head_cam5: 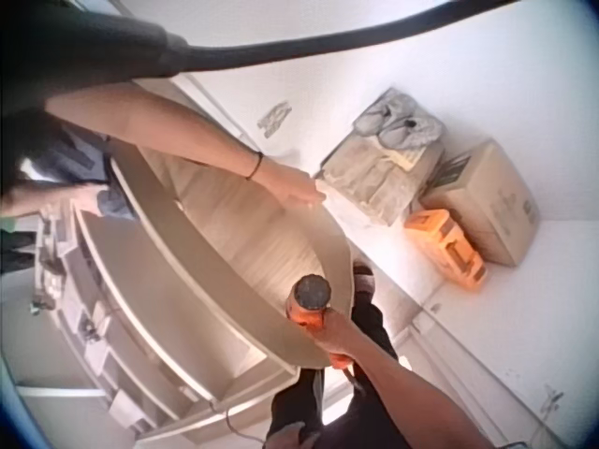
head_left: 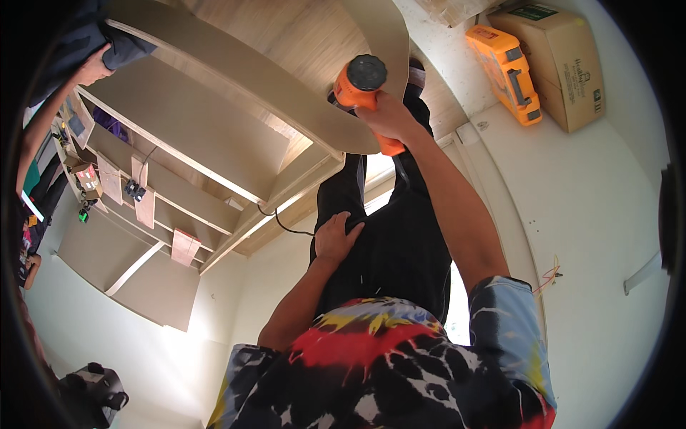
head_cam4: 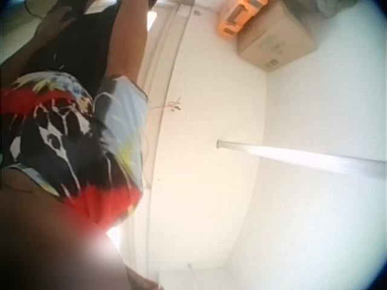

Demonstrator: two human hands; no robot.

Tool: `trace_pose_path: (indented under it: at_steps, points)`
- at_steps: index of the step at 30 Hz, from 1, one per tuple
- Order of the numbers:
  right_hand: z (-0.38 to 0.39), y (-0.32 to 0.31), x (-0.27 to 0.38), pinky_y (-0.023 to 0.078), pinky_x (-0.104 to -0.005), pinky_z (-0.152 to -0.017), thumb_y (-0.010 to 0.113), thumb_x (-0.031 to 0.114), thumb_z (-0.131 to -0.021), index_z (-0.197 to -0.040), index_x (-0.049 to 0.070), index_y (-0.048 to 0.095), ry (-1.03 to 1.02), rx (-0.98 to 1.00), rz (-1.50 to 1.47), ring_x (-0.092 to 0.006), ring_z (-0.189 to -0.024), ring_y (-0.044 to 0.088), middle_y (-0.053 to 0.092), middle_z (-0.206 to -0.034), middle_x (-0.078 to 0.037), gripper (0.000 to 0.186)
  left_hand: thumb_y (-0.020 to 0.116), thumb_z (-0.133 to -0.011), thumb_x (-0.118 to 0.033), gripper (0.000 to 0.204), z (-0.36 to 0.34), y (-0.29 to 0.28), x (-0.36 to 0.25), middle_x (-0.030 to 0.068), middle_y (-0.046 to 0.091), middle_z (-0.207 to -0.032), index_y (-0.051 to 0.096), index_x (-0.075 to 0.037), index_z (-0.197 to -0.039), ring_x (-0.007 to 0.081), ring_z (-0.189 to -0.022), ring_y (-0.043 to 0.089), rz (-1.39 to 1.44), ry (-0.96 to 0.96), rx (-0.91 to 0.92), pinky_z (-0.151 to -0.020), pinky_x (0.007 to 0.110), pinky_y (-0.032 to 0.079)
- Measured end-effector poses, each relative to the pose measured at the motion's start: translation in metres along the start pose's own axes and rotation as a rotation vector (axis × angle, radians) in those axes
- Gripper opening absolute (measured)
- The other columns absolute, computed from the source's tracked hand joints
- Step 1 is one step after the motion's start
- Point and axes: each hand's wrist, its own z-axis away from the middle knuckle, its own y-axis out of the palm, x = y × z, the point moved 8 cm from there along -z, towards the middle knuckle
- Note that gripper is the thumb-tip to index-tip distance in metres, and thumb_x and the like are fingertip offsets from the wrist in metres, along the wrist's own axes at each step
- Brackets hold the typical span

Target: The person uses a heat gun to soften adhesive on a wooden cabinet frame while a coworker presses and trims edge banding. The person moves along the frame, applying heat to different sections as the coworker aligns and secures the banding.

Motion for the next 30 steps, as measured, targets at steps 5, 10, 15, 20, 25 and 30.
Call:
trace_pose_path:
  at_steps: [5, 10, 15, 20, 25, 30]
  points:
    - [-0.012, 0.001, -0.004, 0.056, -0.0348, -0.069, 0.071, 0.031, -0.091, -0.126, -0.004, 0.061, 0.103, 0.099, -0.033, -0.0185, -0.073, 0.068, 0.068, -0.091, -0.007, 0.050, 0.078, -0.089, -0.041, 0.044, 0.004, -0.008, -0.003, 0.0115, 0.068, -0.090, 0.068, -0.005, -0.113, 0.0287, -0.077, 0.068, 0.072, -0.018, -0.005, -0.072, 0.043, 0.055]
    - [0.078, -0.034, 0.020, 0.059, -0.0360, -0.068, 0.072, 0.037, -0.088, -0.125, -0.005, 0.062, 0.190, 0.282, -0.380, -0.0204, -0.079, 0.070, 0.070, -0.098, -0.011, 0.056, 0.074, -0.094, -0.039, 0.038, 0.000, -0.009, -0.003, 0.0124, 0.071, -0.097, 0.069, -0.005, -0.110, 0.0324, -0.086, 0.071, 0.090, -0.023, -0.044, -0.077, 0.044, 0.056]
    - [0.100, -0.043, 0.027, 0.057, -0.0317, -0.060, 0.072, 0.032, -0.093, -0.122, 0.000, 0.061, 0.244, 0.282, -0.452, -0.0145, -0.070, 0.067, 0.067, -0.096, -0.006, 0.045, 0.071, -0.096, -0.037, 0.035, -0.003, -0.002, -0.002, 0.0137, 0.072, -0.100, 0.069, -0.005, -0.108, 0.0360, -0.092, 0.071, 0.059, -0.031, -0.008, -0.080, 0.046, 0.056]
    - [0.026, -0.004, 0.008, 0.057, -0.0333, -0.077, 0.071, 0.029, -0.093, -0.128, -0.004, 0.060, 0.094, 0.137, -0.220, -0.0186, -0.084, 0.070, 0.070, -0.103, -0.009, 0.050, 0.070, -0.097, -0.035, 0.032, -0.005, -0.004, 0.002, 0.0140, 0.072, -0.099, 0.069, -0.005, -0.107, 0.0361, -0.091, 0.071, 0.052, -0.077, -0.022, -0.080, 0.046, 0.056]
    - [-0.029, 0.019, -0.019, 0.055, -0.0319, -0.080, 0.068, 0.026, -0.094, -0.130, -0.005, 0.059, 0.212, 0.020, 0.071, -0.0170, -0.087, 0.068, 0.070, -0.102, -0.010, 0.048, 0.069, -0.097, -0.032, 0.028, -0.005, -0.006, 0.004, 0.0144, 0.072, -0.100, 0.069, -0.005, -0.107, 0.0367, -0.091, 0.071, 0.067, -0.077, -0.056, -0.079, 0.047, 0.056]
    - [0.017, -0.001, 0.016, 0.057, -0.0332, -0.073, 0.070, 0.029, -0.093, -0.127, -0.004, 0.060, 0.096, 0.125, -0.184, -0.0179, -0.078, 0.069, 0.069, -0.099, -0.010, 0.049, 0.069, -0.096, -0.031, 0.027, -0.004, -0.005, 0.006, 0.0146, 0.072, -0.100, 0.069, -0.005, -0.107, 0.0371, -0.091, 0.071, 0.063, -0.090, -0.045, -0.079, 0.047, 0.057]
